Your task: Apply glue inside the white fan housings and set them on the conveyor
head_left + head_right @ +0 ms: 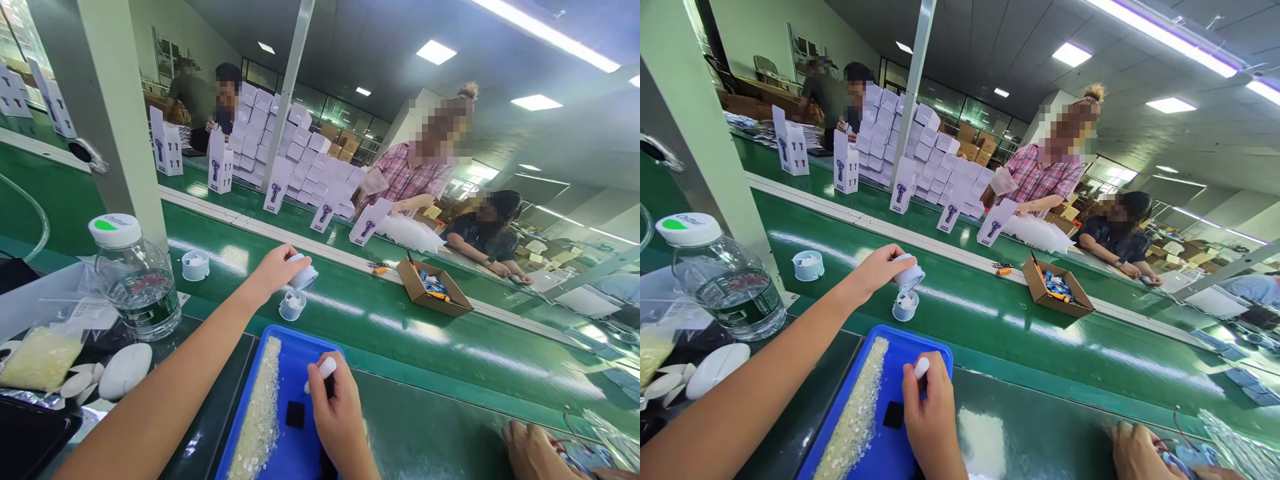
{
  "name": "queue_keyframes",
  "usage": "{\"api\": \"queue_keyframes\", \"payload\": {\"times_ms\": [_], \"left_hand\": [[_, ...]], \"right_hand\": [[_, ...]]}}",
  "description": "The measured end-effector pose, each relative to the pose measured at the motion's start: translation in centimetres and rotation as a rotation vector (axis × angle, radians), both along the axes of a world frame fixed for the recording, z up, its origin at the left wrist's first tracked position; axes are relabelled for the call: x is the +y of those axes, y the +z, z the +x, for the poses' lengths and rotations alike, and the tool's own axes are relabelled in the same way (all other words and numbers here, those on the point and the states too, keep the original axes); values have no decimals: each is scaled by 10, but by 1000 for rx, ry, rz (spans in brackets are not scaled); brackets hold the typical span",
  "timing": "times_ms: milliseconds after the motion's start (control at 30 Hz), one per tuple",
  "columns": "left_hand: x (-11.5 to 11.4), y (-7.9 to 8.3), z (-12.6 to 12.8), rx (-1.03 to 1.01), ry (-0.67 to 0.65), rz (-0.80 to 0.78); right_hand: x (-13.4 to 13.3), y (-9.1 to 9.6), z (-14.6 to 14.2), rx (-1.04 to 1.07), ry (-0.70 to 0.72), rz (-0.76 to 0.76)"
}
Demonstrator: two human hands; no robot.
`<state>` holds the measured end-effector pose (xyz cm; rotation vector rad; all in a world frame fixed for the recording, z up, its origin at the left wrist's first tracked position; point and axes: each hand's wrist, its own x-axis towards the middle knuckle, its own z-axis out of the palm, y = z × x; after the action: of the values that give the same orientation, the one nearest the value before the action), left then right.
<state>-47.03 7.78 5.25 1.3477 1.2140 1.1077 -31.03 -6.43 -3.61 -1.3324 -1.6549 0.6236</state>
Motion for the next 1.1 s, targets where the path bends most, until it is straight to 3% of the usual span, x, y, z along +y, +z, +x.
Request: {"api": "queue_keyframes", "payload": {"times_ms": [333, 500, 767, 1100], "left_hand": [[1, 1, 2, 35, -1, -15], [-3, 4, 7, 4, -28, -51], [-5, -4, 27, 34, -104, -101], [-16, 2, 42, 67, -170, -114]], "right_hand": [[-3, 5, 6, 57, -39, 171], [-2, 4, -2, 43, 111, 41], [3, 12, 6, 614, -180, 171], [6, 14, 11, 713, -207, 108]]}}
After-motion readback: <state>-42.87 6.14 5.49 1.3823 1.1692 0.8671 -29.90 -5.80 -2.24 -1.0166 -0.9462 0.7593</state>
